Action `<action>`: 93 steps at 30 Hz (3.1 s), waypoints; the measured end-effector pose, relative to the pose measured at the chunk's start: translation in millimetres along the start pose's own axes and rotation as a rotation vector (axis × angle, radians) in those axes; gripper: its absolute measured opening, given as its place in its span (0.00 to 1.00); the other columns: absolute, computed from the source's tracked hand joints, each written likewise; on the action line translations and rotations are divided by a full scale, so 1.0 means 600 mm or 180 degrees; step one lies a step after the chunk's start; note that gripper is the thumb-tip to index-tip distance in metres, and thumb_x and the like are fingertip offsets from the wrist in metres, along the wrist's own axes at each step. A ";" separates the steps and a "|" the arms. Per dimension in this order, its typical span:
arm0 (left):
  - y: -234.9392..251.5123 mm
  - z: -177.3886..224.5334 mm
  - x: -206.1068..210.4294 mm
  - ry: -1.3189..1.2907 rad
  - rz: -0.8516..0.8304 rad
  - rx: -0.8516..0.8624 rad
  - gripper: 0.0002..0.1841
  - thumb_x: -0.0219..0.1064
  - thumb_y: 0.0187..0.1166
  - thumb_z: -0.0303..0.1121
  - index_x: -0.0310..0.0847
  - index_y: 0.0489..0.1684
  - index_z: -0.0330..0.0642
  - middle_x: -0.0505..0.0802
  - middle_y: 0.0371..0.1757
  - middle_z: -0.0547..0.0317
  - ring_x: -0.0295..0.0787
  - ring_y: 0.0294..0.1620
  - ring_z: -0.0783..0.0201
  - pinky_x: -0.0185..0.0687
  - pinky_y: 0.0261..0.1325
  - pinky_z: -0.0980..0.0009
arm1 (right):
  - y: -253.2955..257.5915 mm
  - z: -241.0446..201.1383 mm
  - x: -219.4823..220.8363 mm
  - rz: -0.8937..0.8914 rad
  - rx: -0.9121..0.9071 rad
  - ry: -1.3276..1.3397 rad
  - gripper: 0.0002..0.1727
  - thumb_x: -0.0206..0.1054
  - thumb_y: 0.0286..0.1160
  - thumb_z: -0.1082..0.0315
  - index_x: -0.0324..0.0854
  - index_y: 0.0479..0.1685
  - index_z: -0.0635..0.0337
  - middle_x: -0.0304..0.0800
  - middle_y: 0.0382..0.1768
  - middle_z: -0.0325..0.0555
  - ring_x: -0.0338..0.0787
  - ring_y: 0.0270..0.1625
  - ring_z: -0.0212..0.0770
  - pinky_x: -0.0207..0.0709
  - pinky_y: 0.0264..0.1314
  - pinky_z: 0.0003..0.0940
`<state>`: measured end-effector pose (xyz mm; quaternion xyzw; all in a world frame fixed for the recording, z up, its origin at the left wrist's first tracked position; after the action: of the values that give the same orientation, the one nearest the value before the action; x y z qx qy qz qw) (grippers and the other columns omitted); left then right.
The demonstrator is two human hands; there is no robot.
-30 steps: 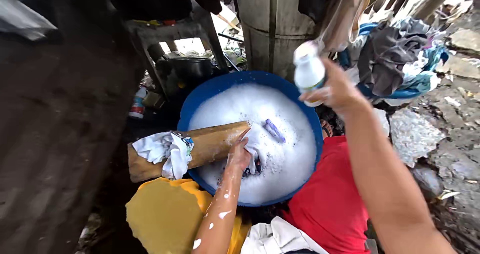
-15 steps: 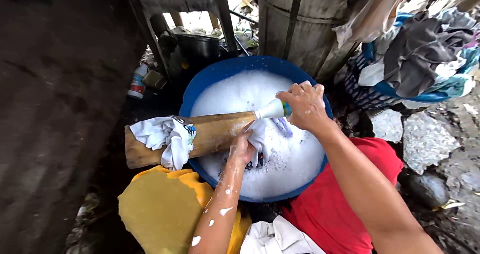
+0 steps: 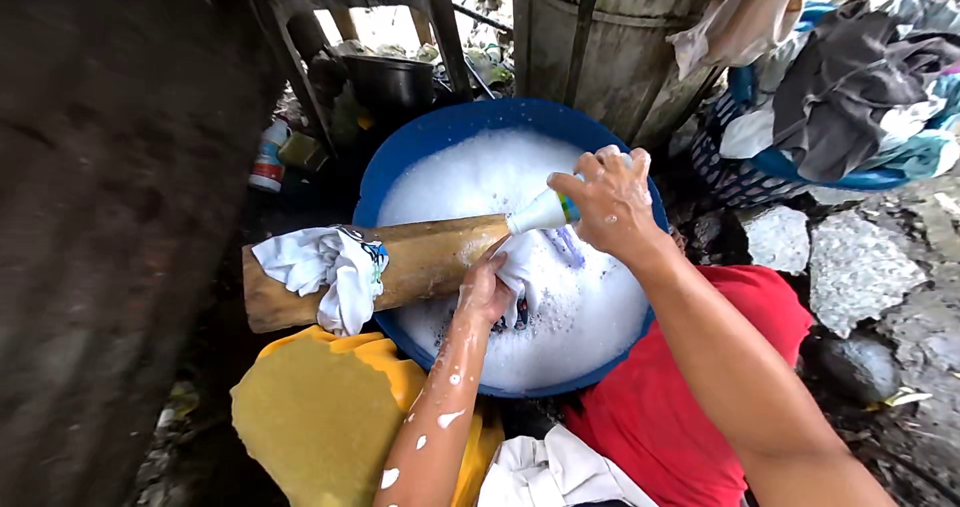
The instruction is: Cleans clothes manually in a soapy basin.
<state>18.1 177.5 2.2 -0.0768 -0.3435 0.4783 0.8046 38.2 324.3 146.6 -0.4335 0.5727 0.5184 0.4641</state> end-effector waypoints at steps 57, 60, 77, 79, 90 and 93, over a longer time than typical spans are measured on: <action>-0.061 0.063 0.041 0.0253 -0.0131 0.0196 0.21 0.42 0.94 0.29 0.70 0.81 0.43 0.84 0.69 0.49 0.84 0.64 0.60 0.80 0.67 0.60 | -0.016 0.095 -0.010 0.0156 0.1248 0.2231 0.43 0.83 0.53 0.75 0.75 0.79 0.60 0.81 0.71 0.70 0.80 0.74 0.69 0.70 0.73 0.72; -0.071 0.122 0.047 0.0078 -0.0333 0.0639 0.21 0.41 0.92 0.26 0.69 0.78 0.39 0.87 0.62 0.52 0.87 0.57 0.64 0.84 0.63 0.63 | -0.024 0.110 -0.024 0.0476 0.1298 0.2360 0.44 0.84 0.51 0.77 0.74 0.78 0.62 0.82 0.70 0.67 0.83 0.72 0.61 0.73 0.75 0.63; -0.024 0.174 -0.054 0.3884 0.1156 0.1289 0.22 0.56 0.89 0.32 0.73 0.77 0.29 0.82 0.75 0.29 0.76 0.79 0.35 0.65 0.82 0.38 | -0.062 0.163 -0.069 0.1466 0.1685 0.3357 0.47 0.79 0.43 0.79 0.70 0.78 0.62 0.83 0.67 0.55 0.87 0.63 0.38 0.84 0.65 0.36; 0.001 0.114 -0.005 0.4210 0.0631 0.1055 0.20 0.56 0.89 0.33 0.79 0.72 0.30 0.87 0.68 0.32 0.82 0.72 0.36 0.72 0.76 0.37 | -0.064 0.166 -0.070 0.1594 0.1705 0.3644 0.47 0.79 0.43 0.81 0.70 0.78 0.61 0.83 0.66 0.52 0.88 0.62 0.35 0.85 0.63 0.33; 0.087 -0.143 0.089 0.6615 -0.0606 0.0530 0.21 0.64 0.80 0.24 0.80 0.72 0.35 0.81 0.76 0.38 0.73 0.79 0.37 0.68 0.78 0.43 | -0.072 0.169 -0.072 0.1685 0.1665 0.3999 0.44 0.77 0.43 0.79 0.71 0.74 0.61 0.84 0.62 0.48 0.88 0.60 0.32 0.85 0.60 0.29; 0.090 -0.150 0.088 0.6771 -0.0723 0.0588 0.19 0.63 0.79 0.21 0.81 0.69 0.32 0.83 0.74 0.39 0.75 0.77 0.39 0.70 0.77 0.45 | -0.072 0.165 -0.077 0.1714 0.1616 0.4030 0.45 0.77 0.42 0.79 0.71 0.75 0.61 0.84 0.61 0.47 0.88 0.59 0.31 0.86 0.60 0.28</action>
<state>51.9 267.9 -64.5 -0.3603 0.5658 0.1124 0.7331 97.6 420.1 180.3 -0.3734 0.9203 0.1161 -0.0130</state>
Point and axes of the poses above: each hand's wrist, its own y-axis towards the middle knuckle, its own x-axis out of the palm, z = x × y, the point moved 9 cm from there along y, towards the middle knuckle
